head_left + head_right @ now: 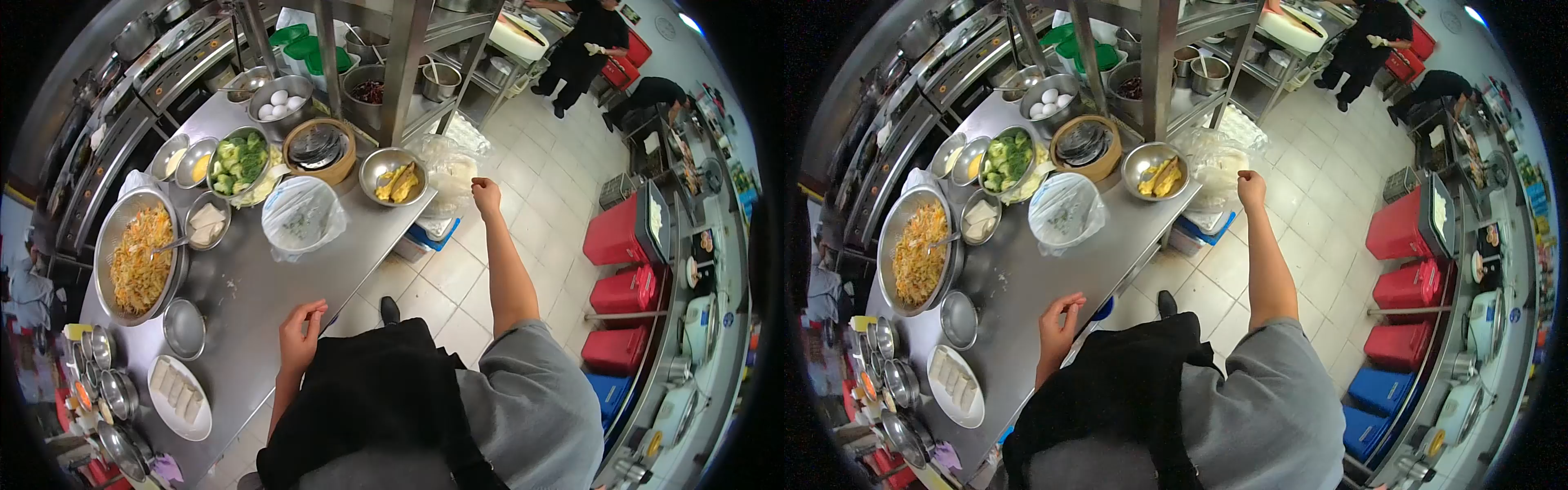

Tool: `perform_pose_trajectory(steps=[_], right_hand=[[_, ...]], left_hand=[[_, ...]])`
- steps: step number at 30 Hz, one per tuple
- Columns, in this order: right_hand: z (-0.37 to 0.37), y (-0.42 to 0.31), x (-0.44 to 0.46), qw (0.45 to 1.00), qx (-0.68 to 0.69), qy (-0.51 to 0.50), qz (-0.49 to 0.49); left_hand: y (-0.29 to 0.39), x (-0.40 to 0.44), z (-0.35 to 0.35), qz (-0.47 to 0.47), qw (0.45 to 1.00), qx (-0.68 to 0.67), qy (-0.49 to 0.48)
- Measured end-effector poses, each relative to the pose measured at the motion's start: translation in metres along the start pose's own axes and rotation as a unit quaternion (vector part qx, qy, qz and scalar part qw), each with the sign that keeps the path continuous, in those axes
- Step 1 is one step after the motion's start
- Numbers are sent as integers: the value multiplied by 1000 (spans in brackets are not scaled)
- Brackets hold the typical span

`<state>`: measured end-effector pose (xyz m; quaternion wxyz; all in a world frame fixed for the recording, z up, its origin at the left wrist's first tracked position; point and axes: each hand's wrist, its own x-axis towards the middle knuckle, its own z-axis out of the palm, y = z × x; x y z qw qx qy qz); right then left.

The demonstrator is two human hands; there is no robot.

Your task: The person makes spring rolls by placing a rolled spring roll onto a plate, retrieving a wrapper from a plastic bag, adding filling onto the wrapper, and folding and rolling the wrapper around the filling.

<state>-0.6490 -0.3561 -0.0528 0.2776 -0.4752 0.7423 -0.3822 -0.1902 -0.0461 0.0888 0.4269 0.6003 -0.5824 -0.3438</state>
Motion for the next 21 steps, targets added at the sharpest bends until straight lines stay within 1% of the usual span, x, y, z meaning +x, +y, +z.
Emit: perform_pose_trajectory(steps=[2, 5, 6, 9, 12, 15, 16, 17, 19, 21], right_hand=[[9, 9, 36, 985, -157, 8, -76], [33, 30, 72, 942, -309, -38, -127], [40, 37, 78, 922, -363, -45, -130], [45, 38, 83, 885, -449, -77, -95], [37, 28, 94, 885, -423, -150, -125], [8, -15, 89, 936, -295, -146, -124], [-2, -20, 88, 949, -233, -134, -162], [-13, -26, 89, 951, -220, -147, -161], [-30, -35, 81, 960, -128, -125, -215], [-36, -44, 78, 974, -29, -108, -197]], left_hand=[[12, 12, 16, -10, 1000, 13, -11], [26, 23, 32, -34, 999, 27, -21], [29, 26, 35, -39, 999, 30, -19], [35, 28, 40, -44, 998, 46, -11], [39, 28, 36, -47, 997, 57, -2], [33, 27, 31, -39, 998, 51, 8], [30, 28, 30, -34, 998, 44, 8], [29, 27, 29, -30, 999, 37, 5], [28, 29, 27, -22, 999, 33, -12], [27, 28, 22, -15, 999, 33, -25]])
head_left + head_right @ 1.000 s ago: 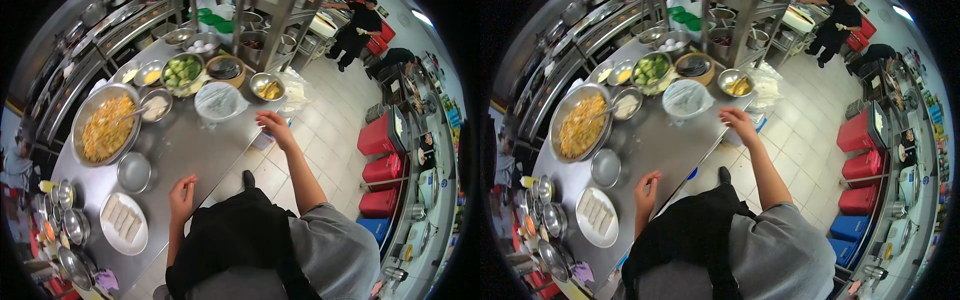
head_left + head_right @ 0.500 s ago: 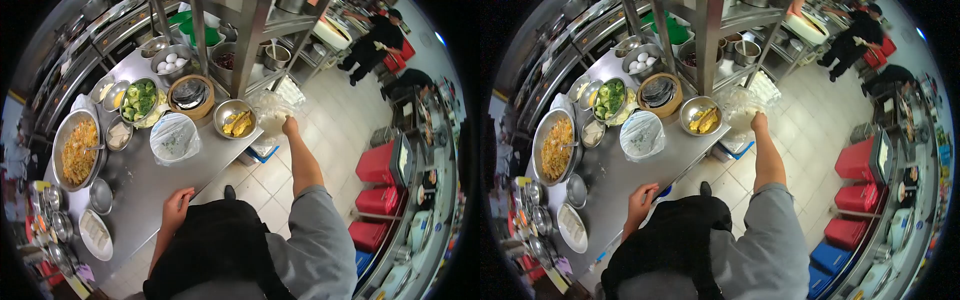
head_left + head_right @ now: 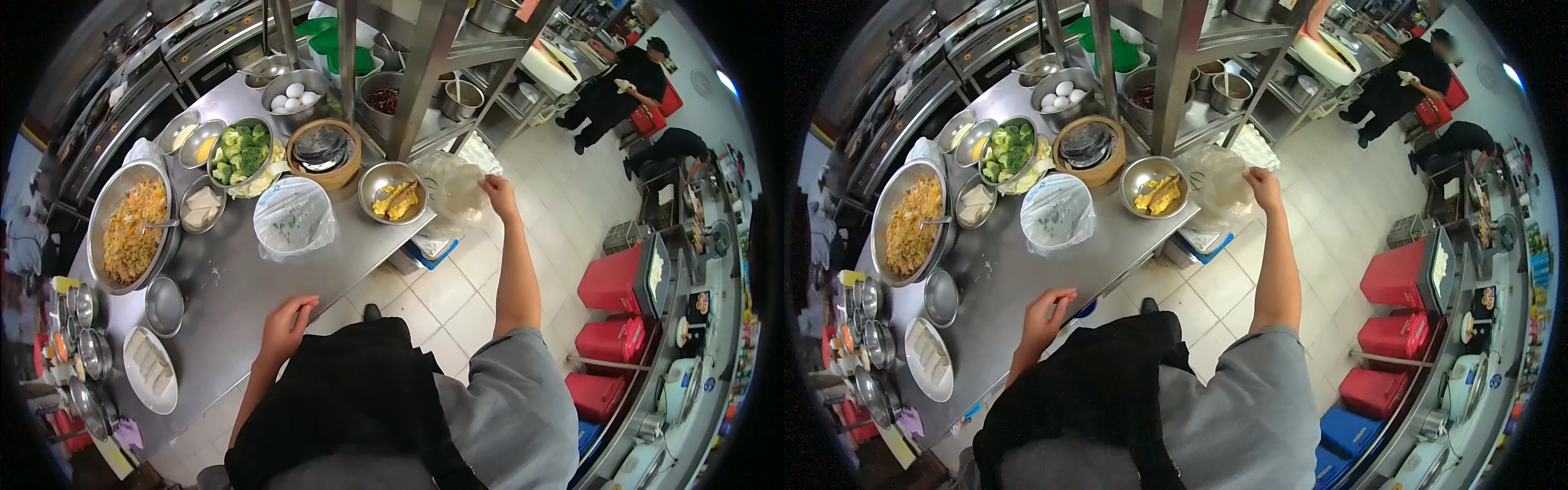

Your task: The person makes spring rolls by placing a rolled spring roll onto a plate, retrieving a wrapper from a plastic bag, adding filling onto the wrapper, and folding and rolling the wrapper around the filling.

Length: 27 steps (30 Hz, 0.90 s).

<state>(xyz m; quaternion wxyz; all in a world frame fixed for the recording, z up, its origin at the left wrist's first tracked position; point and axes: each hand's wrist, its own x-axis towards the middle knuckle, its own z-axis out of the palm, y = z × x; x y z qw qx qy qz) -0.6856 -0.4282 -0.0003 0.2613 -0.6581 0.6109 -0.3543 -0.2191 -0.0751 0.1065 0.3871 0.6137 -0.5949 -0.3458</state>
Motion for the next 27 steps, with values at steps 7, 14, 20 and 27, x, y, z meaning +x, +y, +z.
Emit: perform_pose_trajectory(steps=[7, 14, 20, 27], right_hand=[[-37, -127, -16, 986, 160, -20, -41], [46, -320, -127, 921, 105, -368, -67], [186, -399, -227, 740, 375, -552, 85], [260, -443, -287, 735, 347, -582, 6]], left_hand=[[-10, -11, -15, 19, 999, -34, 31], [1, -33, -27, 148, 965, 123, 179], [-41, -74, -59, 121, 957, -9, 264], [-81, -126, -114, -76, 873, -377, 298]])
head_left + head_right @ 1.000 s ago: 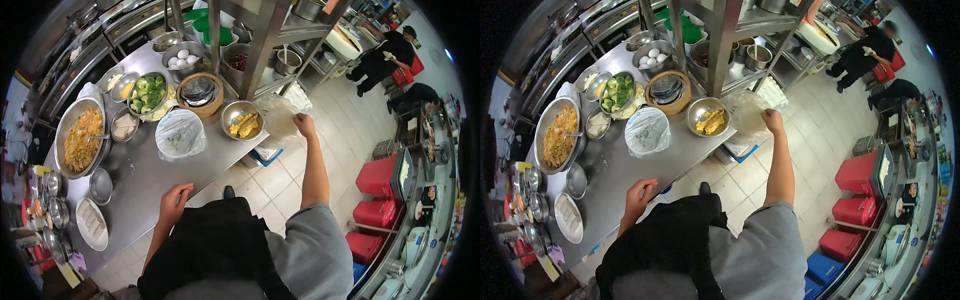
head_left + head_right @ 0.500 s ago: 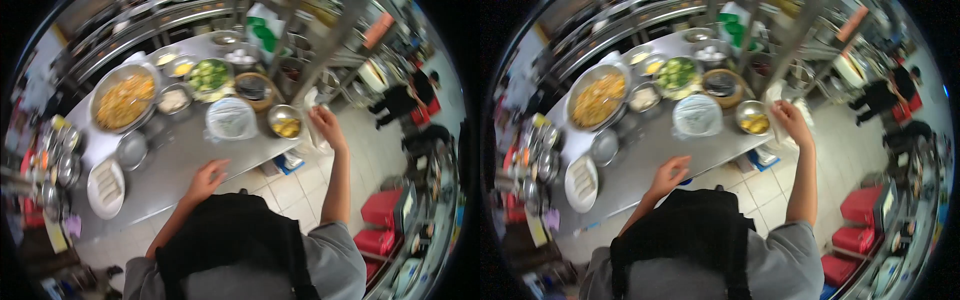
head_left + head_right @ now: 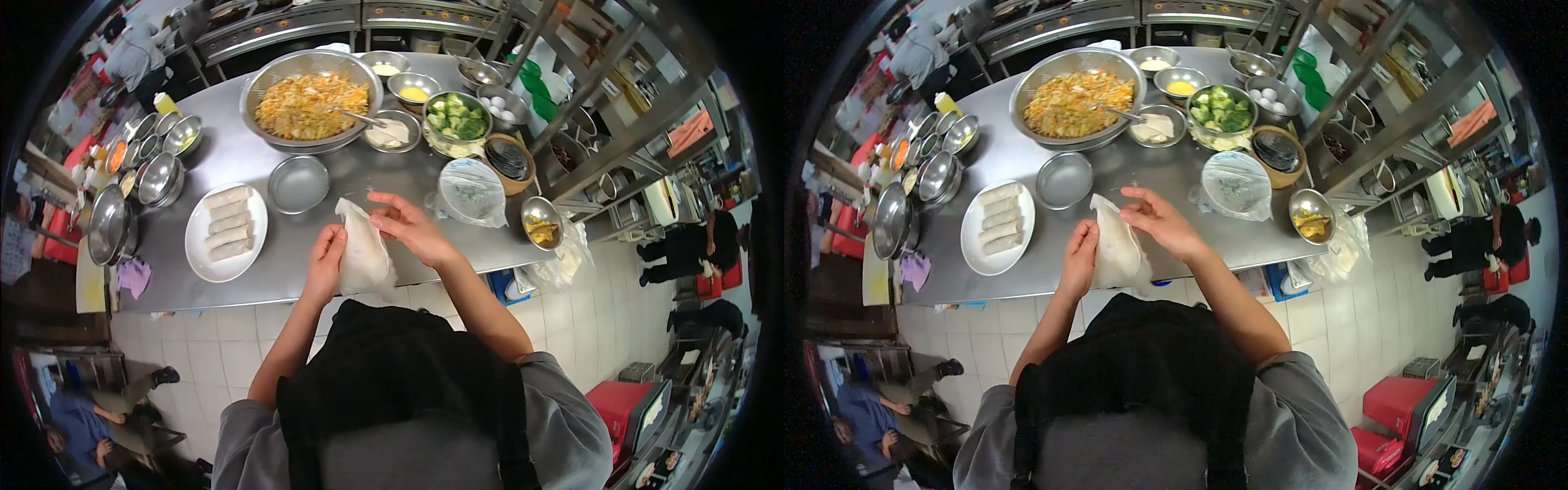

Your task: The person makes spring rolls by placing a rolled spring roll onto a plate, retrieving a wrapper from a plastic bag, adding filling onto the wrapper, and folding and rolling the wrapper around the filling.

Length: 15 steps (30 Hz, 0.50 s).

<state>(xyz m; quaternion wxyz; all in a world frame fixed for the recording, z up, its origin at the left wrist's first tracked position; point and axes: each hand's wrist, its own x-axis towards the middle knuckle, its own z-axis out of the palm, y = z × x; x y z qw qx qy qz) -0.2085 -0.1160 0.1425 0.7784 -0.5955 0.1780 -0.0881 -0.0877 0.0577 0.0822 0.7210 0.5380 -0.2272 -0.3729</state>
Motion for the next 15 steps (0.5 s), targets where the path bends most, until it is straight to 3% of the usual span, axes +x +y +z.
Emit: perform_pose_trajectory(steps=[4, 10, 13, 15], right_hand=[[28, 19, 20, 997, -47, 9, 65], [56, 44, 30, 996, -83, 37, -24], [66, 40, 21, 959, -247, 74, -117], [62, 30, 21, 966, -224, 42, -122]], left_hand=[[12, -8, -19, -53, 989, -135, 32], [4, -12, -49, -1, 995, 95, -3], [-3, -14, -52, -27, 997, 53, -39], [-9, -15, -47, 71, 993, 87, 37]])
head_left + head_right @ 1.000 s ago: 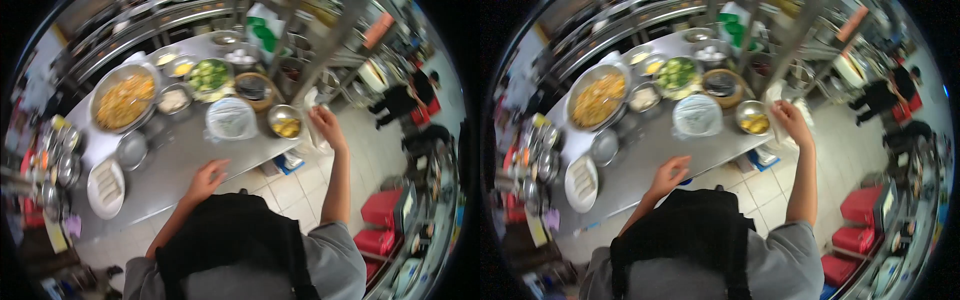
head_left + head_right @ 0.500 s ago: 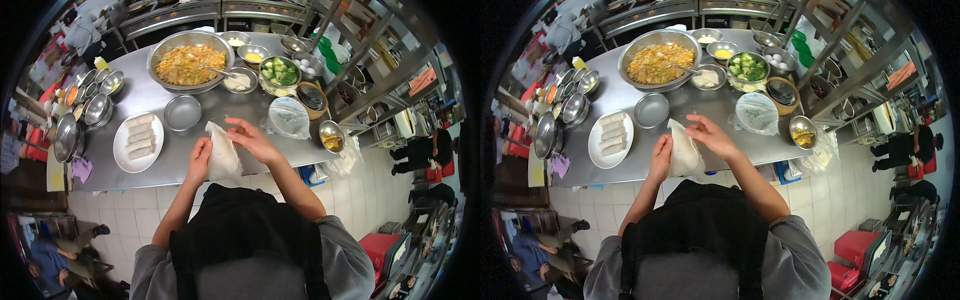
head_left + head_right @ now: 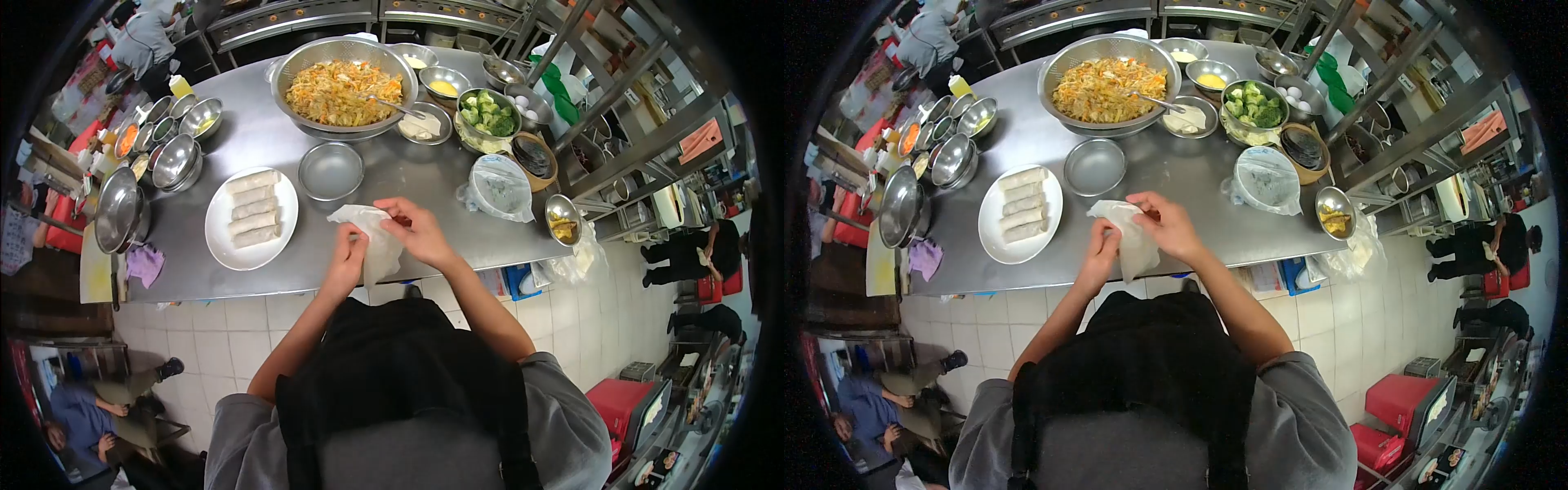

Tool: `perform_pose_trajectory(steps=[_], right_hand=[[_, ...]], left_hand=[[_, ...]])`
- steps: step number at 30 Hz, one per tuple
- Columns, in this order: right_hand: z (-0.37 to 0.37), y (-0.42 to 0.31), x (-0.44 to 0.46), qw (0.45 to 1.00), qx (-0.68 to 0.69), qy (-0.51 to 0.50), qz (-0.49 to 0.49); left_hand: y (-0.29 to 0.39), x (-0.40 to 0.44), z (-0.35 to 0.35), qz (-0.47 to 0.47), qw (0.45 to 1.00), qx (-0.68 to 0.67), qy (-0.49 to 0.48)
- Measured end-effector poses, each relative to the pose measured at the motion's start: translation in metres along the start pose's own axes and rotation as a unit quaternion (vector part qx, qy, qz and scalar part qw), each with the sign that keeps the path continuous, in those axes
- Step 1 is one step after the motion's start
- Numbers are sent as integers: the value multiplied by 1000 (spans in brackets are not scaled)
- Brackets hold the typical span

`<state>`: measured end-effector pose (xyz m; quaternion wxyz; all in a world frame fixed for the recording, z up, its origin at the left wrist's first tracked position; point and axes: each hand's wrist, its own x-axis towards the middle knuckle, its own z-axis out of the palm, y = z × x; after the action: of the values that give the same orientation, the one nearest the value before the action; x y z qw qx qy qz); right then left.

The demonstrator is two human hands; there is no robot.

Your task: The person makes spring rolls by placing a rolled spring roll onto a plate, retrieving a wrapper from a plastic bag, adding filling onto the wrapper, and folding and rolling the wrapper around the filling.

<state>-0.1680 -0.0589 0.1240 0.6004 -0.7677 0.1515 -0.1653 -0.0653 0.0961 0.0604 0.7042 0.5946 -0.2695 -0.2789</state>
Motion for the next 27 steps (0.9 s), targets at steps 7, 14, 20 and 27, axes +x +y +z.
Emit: perform_pose_trajectory(steps=[7, 14, 20, 27], right_hand=[[-55, -46, 26, 989, -34, -134, -59], [-118, -29, 58, 983, -172, -1, -57], [-135, -54, 20, 971, -181, -92, -127], [-79, 82, -61, 918, -326, -186, -123]], left_hand=[[59, 46, -4, 277, 896, 342, -57], [69, 90, 5, 28, 968, 206, -137], [77, 73, 4, 323, 839, 426, -105], [-41, -17, -29, 317, 717, 578, -225]])
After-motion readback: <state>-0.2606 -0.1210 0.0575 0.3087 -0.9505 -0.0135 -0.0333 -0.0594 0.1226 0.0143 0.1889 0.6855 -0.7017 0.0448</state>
